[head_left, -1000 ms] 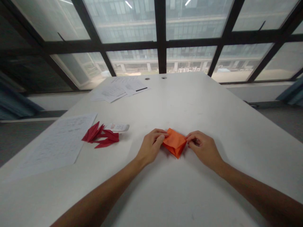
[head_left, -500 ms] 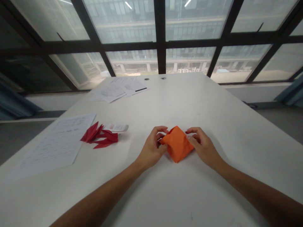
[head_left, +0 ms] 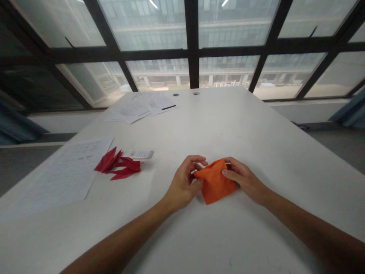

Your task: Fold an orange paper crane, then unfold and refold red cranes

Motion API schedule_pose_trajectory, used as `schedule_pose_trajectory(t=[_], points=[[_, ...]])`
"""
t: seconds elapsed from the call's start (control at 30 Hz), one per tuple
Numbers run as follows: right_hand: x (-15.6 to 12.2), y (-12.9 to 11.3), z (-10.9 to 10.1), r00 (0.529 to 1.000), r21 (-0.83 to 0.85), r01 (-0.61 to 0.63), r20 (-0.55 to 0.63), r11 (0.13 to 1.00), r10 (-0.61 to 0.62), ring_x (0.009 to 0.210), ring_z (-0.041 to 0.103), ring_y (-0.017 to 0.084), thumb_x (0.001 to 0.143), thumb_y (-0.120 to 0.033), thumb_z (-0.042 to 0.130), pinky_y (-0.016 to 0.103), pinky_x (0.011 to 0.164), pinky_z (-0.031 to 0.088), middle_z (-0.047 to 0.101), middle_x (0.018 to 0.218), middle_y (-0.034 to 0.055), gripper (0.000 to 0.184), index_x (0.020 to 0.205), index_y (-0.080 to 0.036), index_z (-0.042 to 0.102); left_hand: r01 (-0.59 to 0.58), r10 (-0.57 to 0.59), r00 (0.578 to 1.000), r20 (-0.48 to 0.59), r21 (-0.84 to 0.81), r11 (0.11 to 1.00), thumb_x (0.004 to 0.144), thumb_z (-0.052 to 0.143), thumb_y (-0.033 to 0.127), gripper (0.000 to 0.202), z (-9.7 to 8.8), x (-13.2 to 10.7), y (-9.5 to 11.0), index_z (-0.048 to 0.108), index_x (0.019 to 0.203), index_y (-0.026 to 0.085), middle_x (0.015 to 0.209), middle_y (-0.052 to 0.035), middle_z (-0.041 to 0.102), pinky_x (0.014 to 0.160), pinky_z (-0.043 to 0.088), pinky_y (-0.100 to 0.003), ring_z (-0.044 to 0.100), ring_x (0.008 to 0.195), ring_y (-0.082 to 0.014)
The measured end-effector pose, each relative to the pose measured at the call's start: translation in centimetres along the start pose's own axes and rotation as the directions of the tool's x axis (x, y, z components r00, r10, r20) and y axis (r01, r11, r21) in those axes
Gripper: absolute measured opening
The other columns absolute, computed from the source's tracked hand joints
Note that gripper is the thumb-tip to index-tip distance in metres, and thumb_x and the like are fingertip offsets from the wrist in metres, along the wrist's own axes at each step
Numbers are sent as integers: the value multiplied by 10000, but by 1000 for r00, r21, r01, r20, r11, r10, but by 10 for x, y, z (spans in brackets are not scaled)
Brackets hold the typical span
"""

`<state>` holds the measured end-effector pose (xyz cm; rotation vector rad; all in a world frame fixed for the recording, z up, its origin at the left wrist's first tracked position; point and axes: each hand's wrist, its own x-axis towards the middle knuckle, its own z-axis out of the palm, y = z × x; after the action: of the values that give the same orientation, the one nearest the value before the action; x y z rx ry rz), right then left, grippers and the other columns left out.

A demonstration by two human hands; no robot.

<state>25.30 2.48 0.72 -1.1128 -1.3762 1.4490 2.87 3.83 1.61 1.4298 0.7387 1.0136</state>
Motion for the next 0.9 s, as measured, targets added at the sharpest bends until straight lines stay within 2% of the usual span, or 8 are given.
schedule_pose_trajectory(t=[0.07,0.13,0.23,0.4,0.5,0.73,0.9], points=[[-1,-2,1,999,28,-29,22,999,28,868,679,203,890,-430,668,323,784,537,724,958,38,254,1015,-215,619,58,-57,998,-30,45,997,903,678,251,250,1,0,2,547,1113,218,918,-1,570,613,402,-207,519,729,-105],[-2,-2,1,1000,4,-19,23,1000,19,822,654,187,881,-418,666,300,747,517,702,899,19,221,938,-216,597,92,-85,994,-73,90,992,917,680,306,199,1,2,3,551,1033,207,853,19,550,599,386,-200,515,711,-99],[-3,-3,2,999,-99,37,-18,994,-39,777,607,175,912,-447,626,278,706,484,658,838,1,231,920,-219,586,96,-84,991,-104,121,988,887,717,296,211,1,5,3,558,984,197,884,12,573,652,426,-203,556,788,-110],[-3,0,1,998,-237,59,-24,970,-66,746,572,172,960,-480,587,266,661,444,646,829,4,281,982,-210,663,101,-93,993,-72,127,987,888,711,251,181,0,6,-1,576,995,194,904,5,593,691,447,-206,570,825,-112],[-1,4,-1,995,-291,62,-59,955,-82,734,548,163,974,-454,576,268,668,423,624,788,-5,280,904,-200,671,97,-90,994,-64,109,989,891,711,257,178,-1,7,-2,582,995,191,903,3,597,716,453,-212,579,840,-115],[-2,10,-1,978,-315,78,-158,946,-133,700,497,149,992,-468,557,269,651,393,560,736,-23,321,834,-200,636,81,-75,984,-160,27,996,861,746,277,198,0,11,-3,579,911,182,828,23,555,676,414,-215,529,745,-96],[-2,11,-1,972,-317,70,-191,946,-136,689,480,148,991,-470,556,271,637,384,532,718,-25,328,811,-202,614,111,-113,981,-156,-23,994,847,765,293,225,0,12,-4,582,922,186,815,35,558,695,417,-214,534,749,-92]])
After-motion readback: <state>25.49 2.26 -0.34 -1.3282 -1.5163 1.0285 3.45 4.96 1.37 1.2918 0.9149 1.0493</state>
